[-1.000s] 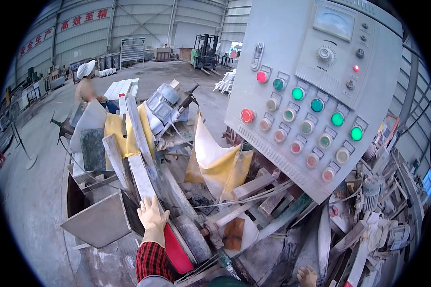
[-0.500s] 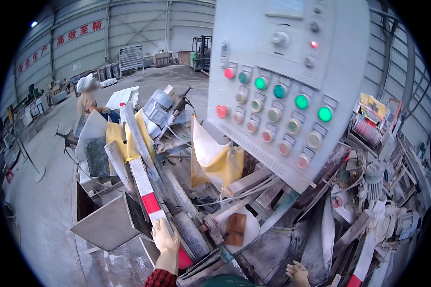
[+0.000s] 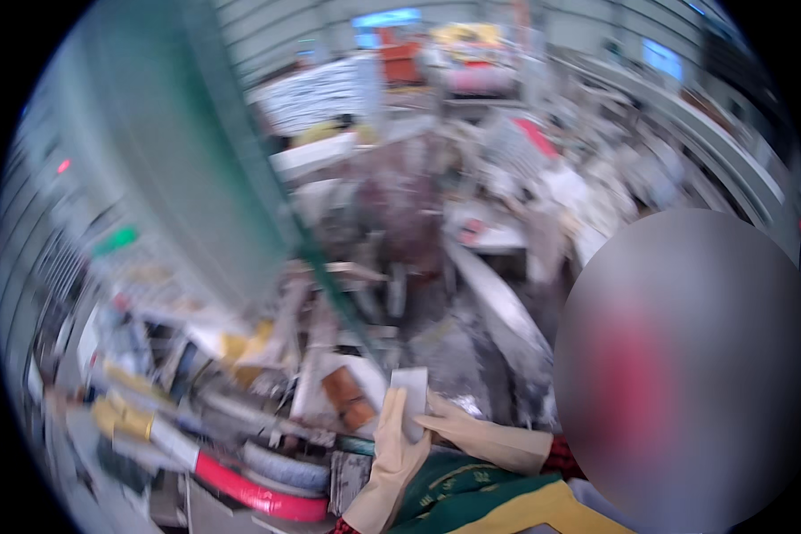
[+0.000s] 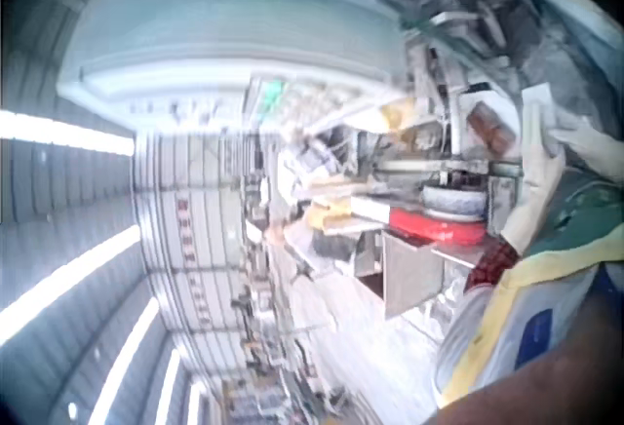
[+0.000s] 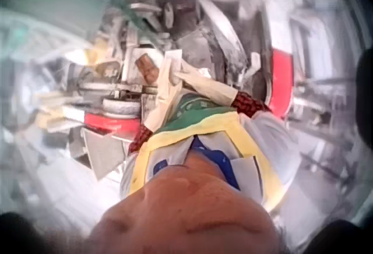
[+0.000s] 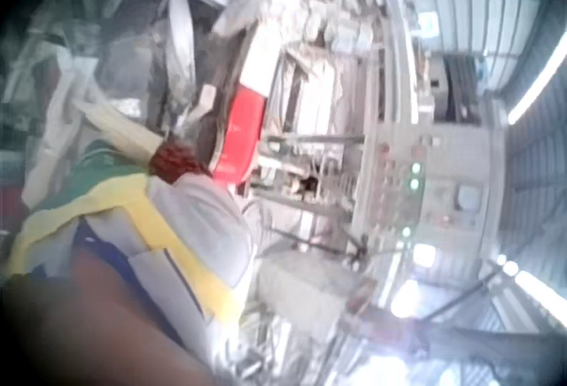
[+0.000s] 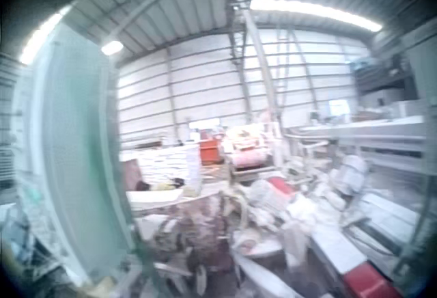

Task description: The person repeatedly picks up white rectangular sheets from a conveyor belt and places them into a hopper. They also handle small brown blocks, placing them into the same hopper. The task is performed continuously in a factory setting.

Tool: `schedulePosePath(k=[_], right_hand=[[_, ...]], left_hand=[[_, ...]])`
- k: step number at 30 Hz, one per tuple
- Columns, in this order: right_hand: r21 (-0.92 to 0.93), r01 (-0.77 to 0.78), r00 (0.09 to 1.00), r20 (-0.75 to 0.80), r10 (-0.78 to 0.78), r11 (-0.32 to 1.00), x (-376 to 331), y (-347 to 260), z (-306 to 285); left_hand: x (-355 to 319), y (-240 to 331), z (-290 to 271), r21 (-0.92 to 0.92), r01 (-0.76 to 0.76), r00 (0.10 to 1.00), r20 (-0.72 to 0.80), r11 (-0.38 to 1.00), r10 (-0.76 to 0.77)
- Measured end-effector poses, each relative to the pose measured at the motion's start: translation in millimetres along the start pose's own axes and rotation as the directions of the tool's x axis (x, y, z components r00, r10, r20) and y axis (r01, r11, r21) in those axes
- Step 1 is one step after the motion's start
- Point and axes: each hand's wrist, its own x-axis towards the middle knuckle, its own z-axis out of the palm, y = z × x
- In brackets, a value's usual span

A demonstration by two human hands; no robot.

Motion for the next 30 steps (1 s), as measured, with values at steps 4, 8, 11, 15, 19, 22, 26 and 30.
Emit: schedulePosePath(k=[4, 8, 11, 15, 19, 22, 26, 30], right_hand=[[-0.370, 0.236, 0.828, -0.408, -0.386, 0.898, -36, -16, -79], [-0.459, 0.627, 0.258, -0.640, -0.724, 0.629, -72, -8, -211], [-0.448, 0.598, -0.011, -0.833, -0.553, 0.665, -111, -12, -301], [-0.196, 0.521, -0.027, -0.977, -0.214, 0.831, -133, -44, -336], [-0.315, 0.422, -0.244, -0.942, -0.228, 0.850, -123, -32, -388], [-0.375, 0.033, -0.405, -0.852, -0.330, 0.927, -112, -19, -411], [-0.321, -0.118, -0.404, -0.849, -0.341, 0.940, -119, -35, -394], [-0.025, 0.127, 0.132, -0.990, -0.042, 0.992, -160, -61, -382]], left_hand=[[39, 52, 66, -0.184, -0.217, 0.928, 0.267, 0.959, 0.262], [34, 66, 107, -0.298, -0.139, 0.808, 0.517, 0.944, 0.282], [31, 49, 124, -0.229, 0.043, 0.729, 0.672, 0.972, 0.127], [22, 19, 126, -0.146, 0.365, 0.627, 0.769, 0.920, -0.127], [16, 5, 115, -0.037, 0.577, 0.513, 0.794, 0.816, -0.327], [2, -15, 112, -0.056, 0.648, 0.515, 0.767, 0.760, -0.382], [-6, -18, 113, -0.110, 0.698, 0.526, 0.750, 0.708, -0.402], [-11, -26, 121, -0.090, 0.672, 0.501, 0.786, 0.735, -0.362]])
